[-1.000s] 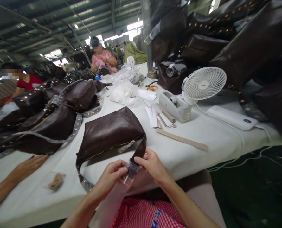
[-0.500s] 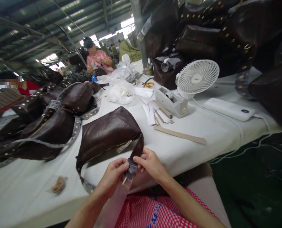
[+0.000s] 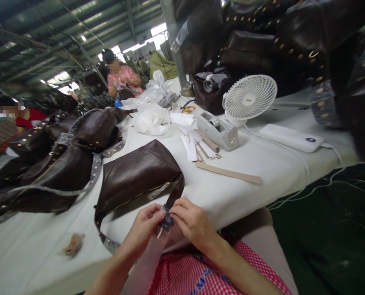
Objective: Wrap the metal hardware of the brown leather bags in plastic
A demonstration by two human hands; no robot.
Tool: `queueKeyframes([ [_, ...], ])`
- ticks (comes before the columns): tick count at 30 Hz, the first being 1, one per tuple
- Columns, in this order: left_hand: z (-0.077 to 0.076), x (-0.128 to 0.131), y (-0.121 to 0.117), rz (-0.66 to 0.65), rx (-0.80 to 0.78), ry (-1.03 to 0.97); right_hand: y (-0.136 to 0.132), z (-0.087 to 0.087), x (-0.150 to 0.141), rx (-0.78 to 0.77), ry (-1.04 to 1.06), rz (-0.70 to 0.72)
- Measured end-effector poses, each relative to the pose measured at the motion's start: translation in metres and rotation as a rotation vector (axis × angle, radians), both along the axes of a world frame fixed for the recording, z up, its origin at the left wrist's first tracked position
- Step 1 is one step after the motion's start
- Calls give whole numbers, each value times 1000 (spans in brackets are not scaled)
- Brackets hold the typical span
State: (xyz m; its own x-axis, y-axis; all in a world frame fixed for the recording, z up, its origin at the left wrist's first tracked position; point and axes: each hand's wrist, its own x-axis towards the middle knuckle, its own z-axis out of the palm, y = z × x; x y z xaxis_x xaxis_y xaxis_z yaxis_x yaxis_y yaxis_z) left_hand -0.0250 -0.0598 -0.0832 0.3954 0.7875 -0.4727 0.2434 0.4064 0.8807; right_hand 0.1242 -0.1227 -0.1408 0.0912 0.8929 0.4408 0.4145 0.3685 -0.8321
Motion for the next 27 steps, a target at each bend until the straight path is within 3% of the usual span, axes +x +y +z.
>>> queueKeyframes([
  [9,-2,-3,0,-48,96,117,7,-4,-6,-135,100,-90],
  [13,-5,-3,-1,-64,91,134,8,2,-5,-200,-115,-109],
  [18,-7,-4,2,-65,101,122,10,1,-7,-149,-366,-81],
  [27,-13,-9,4,-119,-78,-15,15,-8,-1,-141,-278,-58],
])
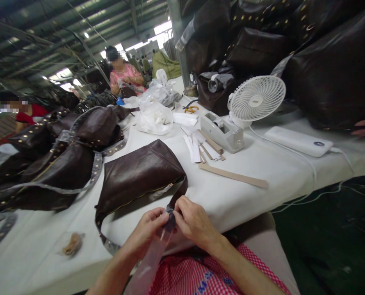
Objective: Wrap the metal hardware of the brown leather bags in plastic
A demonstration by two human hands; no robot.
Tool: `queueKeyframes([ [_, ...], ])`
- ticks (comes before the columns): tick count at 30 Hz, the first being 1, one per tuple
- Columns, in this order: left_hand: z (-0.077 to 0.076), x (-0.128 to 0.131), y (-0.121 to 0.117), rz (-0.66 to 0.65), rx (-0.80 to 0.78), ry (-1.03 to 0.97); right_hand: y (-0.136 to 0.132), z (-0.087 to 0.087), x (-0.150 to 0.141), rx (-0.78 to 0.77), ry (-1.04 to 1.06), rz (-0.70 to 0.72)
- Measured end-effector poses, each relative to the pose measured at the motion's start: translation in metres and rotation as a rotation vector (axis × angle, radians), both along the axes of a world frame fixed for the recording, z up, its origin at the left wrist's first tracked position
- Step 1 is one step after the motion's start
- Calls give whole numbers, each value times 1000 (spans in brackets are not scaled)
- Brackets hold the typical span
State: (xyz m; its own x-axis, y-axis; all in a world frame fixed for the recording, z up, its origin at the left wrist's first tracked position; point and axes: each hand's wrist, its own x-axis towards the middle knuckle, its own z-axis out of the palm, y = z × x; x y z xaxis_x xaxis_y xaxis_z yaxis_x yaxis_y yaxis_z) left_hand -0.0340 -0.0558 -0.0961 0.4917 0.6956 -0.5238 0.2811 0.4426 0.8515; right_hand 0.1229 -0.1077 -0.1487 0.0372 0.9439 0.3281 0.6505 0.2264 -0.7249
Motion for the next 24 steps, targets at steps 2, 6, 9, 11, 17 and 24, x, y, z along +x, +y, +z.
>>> queueKeyframes([
  [2,0,-1,1,-12,47,3,0,1,4,4,-31,59],
  [6,1,-1,4,-19,129,31,3,5,9,-3,-128,158],
  [9,3,2,6,0,222,66,8,6,8,-23,-179,177],
  [11,3,5,7,11,259,101,12,6,7,-28,-191,188],
  [17,5,10,14,-3,100,77,18,12,11,-13,-48,219],
  [24,21,15,24,-38,-89,-2,20,29,15,-59,355,164],
])
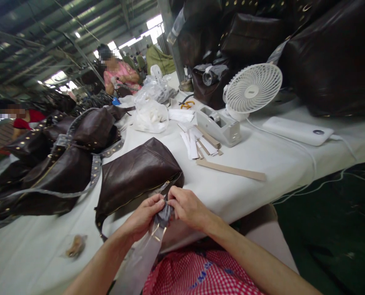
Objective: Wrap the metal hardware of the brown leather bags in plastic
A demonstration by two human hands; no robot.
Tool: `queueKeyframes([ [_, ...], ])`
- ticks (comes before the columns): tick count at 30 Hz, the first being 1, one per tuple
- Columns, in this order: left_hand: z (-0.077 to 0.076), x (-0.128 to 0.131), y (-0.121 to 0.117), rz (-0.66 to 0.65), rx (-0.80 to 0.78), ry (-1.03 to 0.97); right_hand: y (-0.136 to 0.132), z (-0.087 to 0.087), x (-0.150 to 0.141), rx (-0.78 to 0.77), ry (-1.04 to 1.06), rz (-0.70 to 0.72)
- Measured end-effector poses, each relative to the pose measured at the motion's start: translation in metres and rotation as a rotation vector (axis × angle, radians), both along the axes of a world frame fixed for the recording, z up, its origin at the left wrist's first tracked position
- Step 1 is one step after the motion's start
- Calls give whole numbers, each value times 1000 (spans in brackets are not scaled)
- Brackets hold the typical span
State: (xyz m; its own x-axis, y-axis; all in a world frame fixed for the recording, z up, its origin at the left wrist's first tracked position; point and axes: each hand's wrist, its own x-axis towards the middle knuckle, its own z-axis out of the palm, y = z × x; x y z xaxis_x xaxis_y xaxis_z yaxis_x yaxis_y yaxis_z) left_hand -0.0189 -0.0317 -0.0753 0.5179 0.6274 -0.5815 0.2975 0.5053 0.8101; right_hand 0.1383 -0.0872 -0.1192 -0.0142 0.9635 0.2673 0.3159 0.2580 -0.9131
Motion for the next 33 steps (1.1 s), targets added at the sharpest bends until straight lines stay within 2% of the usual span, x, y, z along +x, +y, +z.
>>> queueKeyframes([
  [8,-1,2,3,-48,-97,-11,-1,-17,-6,48,24,-70],
  [12,-9,4,2,48,-20,-53,-6,-18,-10,-109,391,-111],
  [15,-13,5,1,105,-32,-59,-9,-21,-15,-222,671,-156],
  [18,-15,6,-1,139,-79,-69,-10,-24,-18,-254,777,-168],
  [23,-11,13,-5,215,-60,-126,-15,-23,-19,-153,620,-238],
  [28,-10,18,-7,221,-83,-173,-23,-27,-20,166,180,-372],
  [30,-12,17,-7,171,-72,-174,-23,-33,-19,238,84,-379],
  [33,-14,15,-6,49,-74,-143,-18,-41,-16,244,36,-350],
])
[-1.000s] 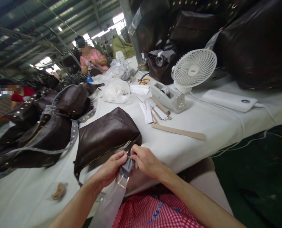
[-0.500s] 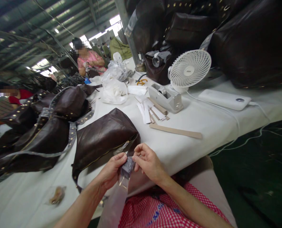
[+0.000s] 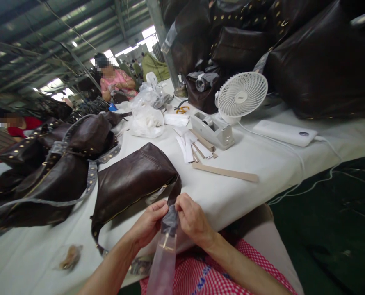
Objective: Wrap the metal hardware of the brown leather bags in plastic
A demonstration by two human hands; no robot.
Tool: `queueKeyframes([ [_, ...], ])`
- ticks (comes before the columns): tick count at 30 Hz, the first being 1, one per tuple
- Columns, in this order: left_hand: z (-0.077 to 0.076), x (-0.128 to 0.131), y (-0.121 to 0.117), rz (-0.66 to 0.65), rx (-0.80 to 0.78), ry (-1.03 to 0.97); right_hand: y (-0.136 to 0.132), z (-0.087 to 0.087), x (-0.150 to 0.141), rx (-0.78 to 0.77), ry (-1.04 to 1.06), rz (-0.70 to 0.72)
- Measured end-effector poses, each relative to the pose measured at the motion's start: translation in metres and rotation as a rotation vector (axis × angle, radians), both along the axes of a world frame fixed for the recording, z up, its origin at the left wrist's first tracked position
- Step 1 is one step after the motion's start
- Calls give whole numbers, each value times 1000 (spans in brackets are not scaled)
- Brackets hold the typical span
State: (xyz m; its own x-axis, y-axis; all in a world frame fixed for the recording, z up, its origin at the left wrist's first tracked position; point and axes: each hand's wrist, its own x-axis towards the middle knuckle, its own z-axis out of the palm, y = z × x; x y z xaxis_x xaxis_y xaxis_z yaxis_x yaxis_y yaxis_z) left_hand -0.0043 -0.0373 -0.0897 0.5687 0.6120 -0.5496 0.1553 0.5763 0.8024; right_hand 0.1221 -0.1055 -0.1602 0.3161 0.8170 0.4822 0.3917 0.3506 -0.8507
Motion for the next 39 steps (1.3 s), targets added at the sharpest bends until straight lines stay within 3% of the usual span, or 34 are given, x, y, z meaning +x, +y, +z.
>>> queueKeyframes([
  [9,3,-7,3,-108,-81,23,15,-1,14,-14,-80,125],
  [14,-3,-20,-2,-221,-140,38,14,-7,15,-33,-41,132],
  [18,-6,-19,-10,-131,46,102,14,-6,18,-119,3,158],
  [24,-3,-12,-16,-175,370,228,18,20,25,-339,8,332],
  [28,-3,-14,-18,-221,603,434,23,29,29,-410,-31,431],
  [34,5,-12,-23,-398,887,834,27,24,30,-251,-353,375],
  [39,10,-10,-21,-409,847,821,24,13,25,-105,-369,233],
])
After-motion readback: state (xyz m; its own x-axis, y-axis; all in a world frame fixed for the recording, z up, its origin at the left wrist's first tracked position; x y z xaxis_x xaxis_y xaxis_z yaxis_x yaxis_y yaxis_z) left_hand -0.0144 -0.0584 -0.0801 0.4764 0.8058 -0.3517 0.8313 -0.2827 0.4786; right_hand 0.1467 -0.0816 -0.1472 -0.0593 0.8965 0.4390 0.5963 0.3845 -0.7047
